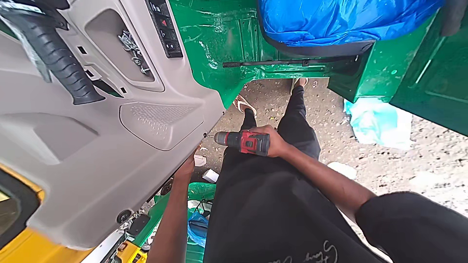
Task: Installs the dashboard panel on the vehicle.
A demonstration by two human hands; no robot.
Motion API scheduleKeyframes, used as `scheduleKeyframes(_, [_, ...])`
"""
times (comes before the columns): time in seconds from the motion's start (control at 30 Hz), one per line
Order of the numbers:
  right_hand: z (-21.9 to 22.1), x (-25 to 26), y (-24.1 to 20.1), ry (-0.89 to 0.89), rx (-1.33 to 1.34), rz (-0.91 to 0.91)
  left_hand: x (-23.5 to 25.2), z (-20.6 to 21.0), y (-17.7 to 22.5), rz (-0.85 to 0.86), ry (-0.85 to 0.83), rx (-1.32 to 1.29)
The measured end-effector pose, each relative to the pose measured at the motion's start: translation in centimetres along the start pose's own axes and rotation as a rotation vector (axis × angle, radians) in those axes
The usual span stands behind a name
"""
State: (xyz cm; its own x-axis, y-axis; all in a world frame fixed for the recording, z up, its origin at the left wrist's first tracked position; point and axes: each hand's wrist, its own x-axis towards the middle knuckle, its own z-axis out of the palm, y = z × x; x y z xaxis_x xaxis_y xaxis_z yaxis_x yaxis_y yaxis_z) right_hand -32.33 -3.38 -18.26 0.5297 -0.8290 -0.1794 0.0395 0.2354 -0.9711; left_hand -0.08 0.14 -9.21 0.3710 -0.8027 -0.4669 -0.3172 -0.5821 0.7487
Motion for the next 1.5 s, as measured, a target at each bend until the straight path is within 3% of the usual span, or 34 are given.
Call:
scheduleKeyframes(0.27, [0.7, -0.1, 0.4, -0.030, -0.017, -0.008, -0.9, 2.2, 1.1, 0.081, 0.149, 0.136])
scheduleKeyframes(0.43, [1.1, -0.5, 0.7, -0.039, -0.088, 0.044, -1.9, 4.1, 1.4, 0.200, 0.205, -0.014])
scheduleKeyframes(0.5, [1.0, -0.4, 0.7, -0.046, -0.112, 0.042, -1.3, 5.7, 1.5, 0.256, 0.329, -0.108])
scheduleKeyframes(0.63, [0.7, -0.3, 0.2, -0.059, -0.133, 0.061, -0.3, 8.1, 3.2, 0.158, 0.577, -0.033])
scheduleKeyframes(0.97, [0.4, -0.4, 0.7, -0.124, -0.150, 0.079, -1.0, 7.0, 3.9, 0.052, 0.462, 0.152])
scheduleKeyframes(1.5, [0.8, 0.5, 1.5, -0.121, -0.070, 0.031, -0.4, 7.2, 4.6, 0.084, 0.454, 0.049])
